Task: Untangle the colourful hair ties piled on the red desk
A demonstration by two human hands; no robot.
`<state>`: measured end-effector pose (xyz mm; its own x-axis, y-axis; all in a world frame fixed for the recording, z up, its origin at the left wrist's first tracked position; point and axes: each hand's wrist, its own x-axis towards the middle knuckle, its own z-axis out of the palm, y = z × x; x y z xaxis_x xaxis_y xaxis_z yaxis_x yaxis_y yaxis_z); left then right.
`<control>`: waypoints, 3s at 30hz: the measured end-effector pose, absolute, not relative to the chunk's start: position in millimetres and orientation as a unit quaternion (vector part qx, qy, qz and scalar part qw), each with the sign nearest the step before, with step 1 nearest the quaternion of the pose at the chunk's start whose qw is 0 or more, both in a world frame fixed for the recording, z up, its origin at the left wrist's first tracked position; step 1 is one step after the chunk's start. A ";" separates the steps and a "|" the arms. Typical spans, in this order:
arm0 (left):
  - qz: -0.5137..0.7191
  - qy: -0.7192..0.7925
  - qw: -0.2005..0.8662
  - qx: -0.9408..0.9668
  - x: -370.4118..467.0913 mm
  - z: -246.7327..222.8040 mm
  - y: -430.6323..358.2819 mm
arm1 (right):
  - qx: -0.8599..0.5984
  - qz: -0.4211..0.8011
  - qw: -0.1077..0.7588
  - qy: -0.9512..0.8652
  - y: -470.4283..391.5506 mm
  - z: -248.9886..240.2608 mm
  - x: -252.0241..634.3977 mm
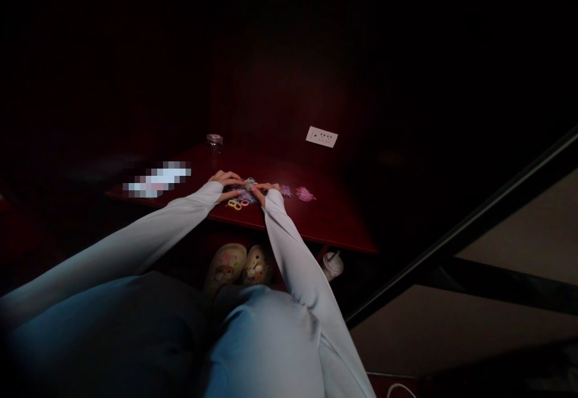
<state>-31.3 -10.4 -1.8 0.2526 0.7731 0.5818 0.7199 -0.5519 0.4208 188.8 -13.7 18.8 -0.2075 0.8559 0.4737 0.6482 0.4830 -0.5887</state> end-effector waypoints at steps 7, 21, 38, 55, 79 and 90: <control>0.408 0.455 0.035 0.791 -29.5 -7.6 -6.8 | -0.465 0.136 0.374 -0.791 -14.9 15.0 181.0; 0.450 0.448 0.050 0.770 -44.3 -5.7 -3.9 | -0.630 0.013 0.446 -0.636 -10.1 27.4 242.9; 0.439 0.563 0.037 0.700 -39.9 -8.2 -5.7 | -0.728 -0.123 0.318 -0.595 -4.6 27.4 325.5; 0.502 0.614 0.100 0.601 -43.1 -1.4 0.0 | -0.655 -0.027 0.450 -0.606 -20.4 29.7 246.3; 0.403 0.582 0.100 0.699 -35.0 5.8 -19.0 | -0.459 0.004 0.244 -0.854 -41.9 20.7 165.7; 0.381 0.566 0.097 0.724 -35.5 4.7 -19.2 | -0.477 0.004 0.262 -0.839 -44.5 26.8 163.6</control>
<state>-35.5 -19.2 4.7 0.0686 0.8948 0.4412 0.7464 -0.3395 0.5724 163.6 -44.5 26.8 -0.4070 0.8030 0.4354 0.7989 0.5440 -0.2566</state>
